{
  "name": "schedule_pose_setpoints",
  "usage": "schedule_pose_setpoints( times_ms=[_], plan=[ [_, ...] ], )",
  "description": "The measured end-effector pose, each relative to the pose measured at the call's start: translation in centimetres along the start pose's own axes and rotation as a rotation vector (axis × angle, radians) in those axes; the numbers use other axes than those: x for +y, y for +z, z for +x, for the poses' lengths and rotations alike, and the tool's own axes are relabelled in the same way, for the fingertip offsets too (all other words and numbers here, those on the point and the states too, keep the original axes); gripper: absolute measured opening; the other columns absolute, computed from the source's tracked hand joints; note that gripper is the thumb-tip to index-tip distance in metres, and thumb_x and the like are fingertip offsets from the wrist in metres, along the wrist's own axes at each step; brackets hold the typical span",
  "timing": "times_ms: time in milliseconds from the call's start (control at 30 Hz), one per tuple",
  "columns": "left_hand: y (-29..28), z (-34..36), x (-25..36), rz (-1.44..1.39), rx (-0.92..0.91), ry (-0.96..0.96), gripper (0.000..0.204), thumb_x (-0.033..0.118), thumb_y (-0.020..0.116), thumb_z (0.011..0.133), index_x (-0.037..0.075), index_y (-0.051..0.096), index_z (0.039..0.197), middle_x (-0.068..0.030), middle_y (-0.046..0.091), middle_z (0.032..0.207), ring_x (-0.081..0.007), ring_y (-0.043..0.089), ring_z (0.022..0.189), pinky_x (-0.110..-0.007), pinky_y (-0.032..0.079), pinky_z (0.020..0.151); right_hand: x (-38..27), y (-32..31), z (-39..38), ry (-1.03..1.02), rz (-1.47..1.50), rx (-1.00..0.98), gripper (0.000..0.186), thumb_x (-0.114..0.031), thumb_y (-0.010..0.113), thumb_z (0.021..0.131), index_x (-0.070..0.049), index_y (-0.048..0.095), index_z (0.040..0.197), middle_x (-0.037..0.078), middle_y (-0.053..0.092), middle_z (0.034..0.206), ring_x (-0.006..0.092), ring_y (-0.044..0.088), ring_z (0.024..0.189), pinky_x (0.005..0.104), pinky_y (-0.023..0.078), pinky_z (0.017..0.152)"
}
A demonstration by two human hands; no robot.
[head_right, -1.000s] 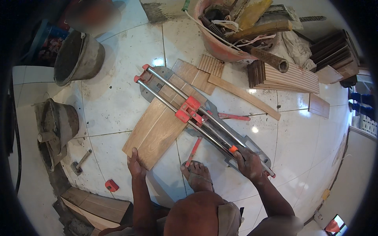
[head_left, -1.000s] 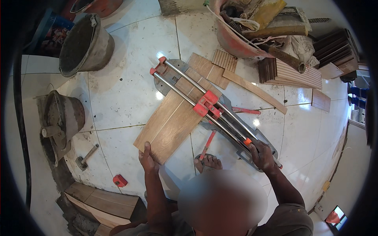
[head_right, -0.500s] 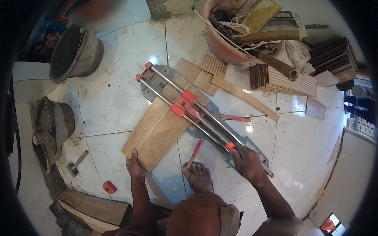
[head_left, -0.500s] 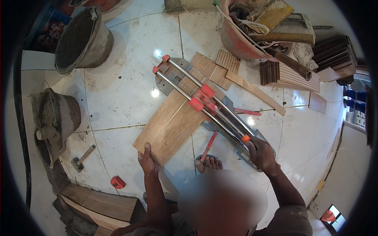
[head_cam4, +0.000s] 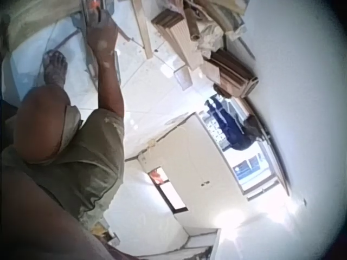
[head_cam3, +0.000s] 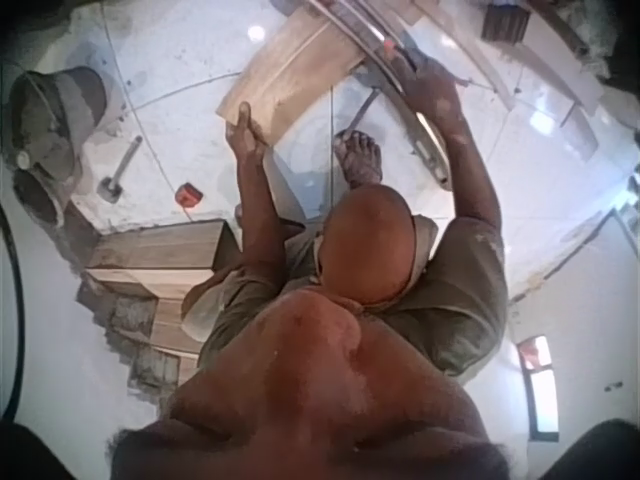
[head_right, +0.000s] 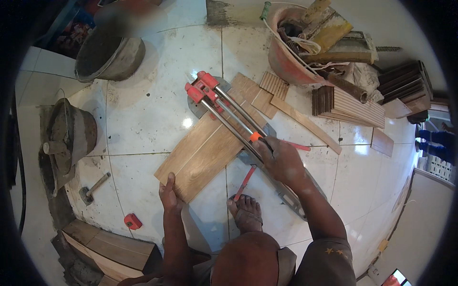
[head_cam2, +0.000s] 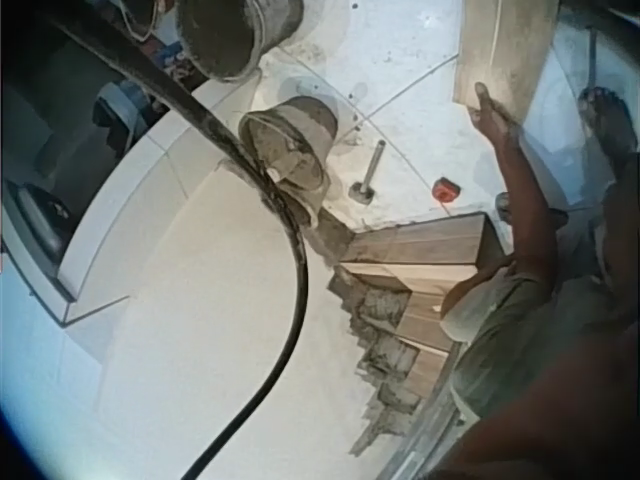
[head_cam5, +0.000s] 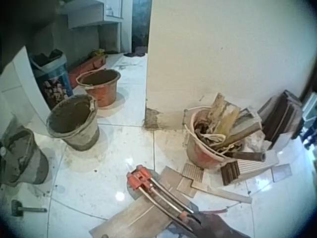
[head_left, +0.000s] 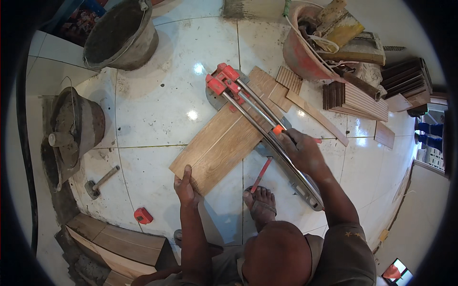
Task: Measure, cut, and install wood-look tiles onto a set of stairs using mortar and a tile cutter.
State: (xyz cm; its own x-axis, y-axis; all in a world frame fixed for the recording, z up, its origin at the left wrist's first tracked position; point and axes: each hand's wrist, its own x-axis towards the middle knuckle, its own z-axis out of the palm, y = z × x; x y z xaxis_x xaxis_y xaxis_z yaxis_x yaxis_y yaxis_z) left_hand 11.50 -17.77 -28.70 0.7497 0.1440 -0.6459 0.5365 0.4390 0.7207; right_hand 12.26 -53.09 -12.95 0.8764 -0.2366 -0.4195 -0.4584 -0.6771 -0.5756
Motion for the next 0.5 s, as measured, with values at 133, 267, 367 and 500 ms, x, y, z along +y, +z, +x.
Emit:
schedule_pose_setpoints(
  times_ms=[133, 267, 367, 500],
  plan=[
    [0.2, 0.0, 0.0, -0.001, 0.016, -0.02, 0.049, 0.016, 0.076, 0.097, -0.003, 0.053, 0.136, -0.0124, 0.067, 0.124, -0.0205, 0.067, 0.109, -0.035, 0.054, 0.097, -1.9, -2.4, -0.3, 0.076, -0.192, -0.07, 0.053, -0.048, 0.073, 0.094, 0.002, 0.066, 0.109, 0.026, 0.07, 0.094, 0.0404, 0.069, 0.087, 0.046, 0.052, 0.079],
    [0.1, -0.2, 0.1, 0.024, 0.059, -0.005, 0.048, 0.017, 0.077, 0.096, -0.003, 0.055, 0.134, -0.0118, 0.068, 0.122, -0.0201, 0.067, 0.107, -0.034, 0.053, 0.096, 0.9, 0.6, 1.0, -0.114, -0.141, 0.097, 0.052, -0.046, 0.076, 0.09, -0.001, 0.065, 0.112, 0.019, 0.073, 0.093, 0.0407, 0.07, 0.092, 0.049, 0.053, 0.081],
    [0.0, -0.4, 0.1, 0.053, 0.059, -0.014, 0.047, 0.017, 0.078, 0.096, -0.003, 0.056, 0.133, -0.0113, 0.068, 0.121, -0.0197, 0.067, 0.106, -0.034, 0.053, 0.096, 4.4, 1.0, 1.9, 0.112, 0.118, -0.192, 0.052, -0.044, 0.081, 0.085, -0.003, 0.066, 0.113, 0.013, 0.072, 0.093, 0.0284, 0.068, 0.097, 0.0431, 0.051, 0.085],
    [0.1, -0.2, 0.1, 0.025, 0.035, 0.012, 0.048, 0.017, 0.078, 0.095, -0.003, 0.056, 0.133, -0.011, 0.069, 0.121, -0.0199, 0.067, 0.107, -0.034, 0.053, 0.097, 6.5, 0.9, 3.0, 0.227, 0.498, -0.515, 0.044, -0.037, 0.083, 0.083, -0.004, 0.069, 0.109, 0.009, 0.071, 0.095, 0.0183, 0.062, 0.092, 0.0348, 0.048, 0.085]
  ],
)
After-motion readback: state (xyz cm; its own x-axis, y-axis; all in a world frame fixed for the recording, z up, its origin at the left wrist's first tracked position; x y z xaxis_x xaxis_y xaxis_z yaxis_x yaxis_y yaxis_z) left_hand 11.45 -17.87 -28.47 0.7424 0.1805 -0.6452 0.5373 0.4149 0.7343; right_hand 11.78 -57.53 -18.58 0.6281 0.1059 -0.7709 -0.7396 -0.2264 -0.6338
